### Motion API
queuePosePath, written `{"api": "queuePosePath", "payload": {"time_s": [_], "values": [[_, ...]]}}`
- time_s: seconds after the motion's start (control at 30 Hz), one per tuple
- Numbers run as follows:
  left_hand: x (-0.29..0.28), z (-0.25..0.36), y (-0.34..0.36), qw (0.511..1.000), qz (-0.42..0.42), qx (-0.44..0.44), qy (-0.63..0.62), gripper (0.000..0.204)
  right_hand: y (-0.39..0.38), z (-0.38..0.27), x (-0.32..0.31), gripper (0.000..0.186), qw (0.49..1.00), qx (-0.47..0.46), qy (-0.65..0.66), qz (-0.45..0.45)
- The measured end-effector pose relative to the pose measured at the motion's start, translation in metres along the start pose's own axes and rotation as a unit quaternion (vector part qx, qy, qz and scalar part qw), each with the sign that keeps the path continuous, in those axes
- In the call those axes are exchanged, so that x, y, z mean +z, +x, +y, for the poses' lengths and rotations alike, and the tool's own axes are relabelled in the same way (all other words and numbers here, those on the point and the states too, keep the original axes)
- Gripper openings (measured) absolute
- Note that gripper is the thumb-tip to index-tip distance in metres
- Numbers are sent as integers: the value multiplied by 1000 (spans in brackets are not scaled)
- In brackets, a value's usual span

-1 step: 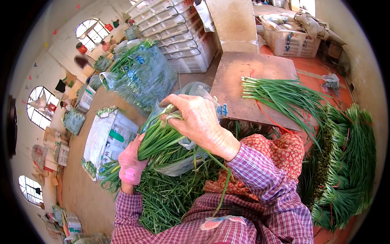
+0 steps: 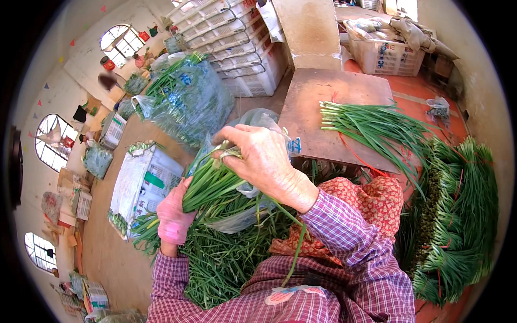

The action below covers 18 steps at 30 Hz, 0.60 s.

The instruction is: The person is bundling scallions by hand, securing them with red ties and placing the finished bundles into a plastic bag.

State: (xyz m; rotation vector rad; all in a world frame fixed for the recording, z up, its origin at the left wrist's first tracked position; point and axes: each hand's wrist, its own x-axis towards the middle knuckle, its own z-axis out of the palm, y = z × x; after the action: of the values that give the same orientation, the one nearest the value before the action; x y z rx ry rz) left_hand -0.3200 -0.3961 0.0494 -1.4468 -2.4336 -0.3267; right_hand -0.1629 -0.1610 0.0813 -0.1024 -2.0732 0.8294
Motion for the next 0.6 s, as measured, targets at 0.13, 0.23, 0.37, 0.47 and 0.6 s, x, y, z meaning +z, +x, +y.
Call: {"api": "queuePosePath", "payload": {"time_s": [0.13, 0.23, 0.37, 0.47, 0.6], "values": [[-2, 7, 3, 1000, 4, 4, 2, 74, -5, 11, 4, 21, 998, -19, -62, -12], [-1, 1, 0, 999, -25, -22, 16, 89, -5, 15, 5, 20, 996, -43, -78, 18], [5, -12, -7, 1000, 1, -20, 2, 88, 4, 38, -28, 18, 975, -95, -151, 135], [5, -26, -16, 998, -5, -58, 25, 88, 1, 33, -72, 6, 979, 10, -162, 122], [5, -36, -22, 996, 4, -73, 49, 87, -32, 26, -55, 33, 962, -2, -86, -259]]}}
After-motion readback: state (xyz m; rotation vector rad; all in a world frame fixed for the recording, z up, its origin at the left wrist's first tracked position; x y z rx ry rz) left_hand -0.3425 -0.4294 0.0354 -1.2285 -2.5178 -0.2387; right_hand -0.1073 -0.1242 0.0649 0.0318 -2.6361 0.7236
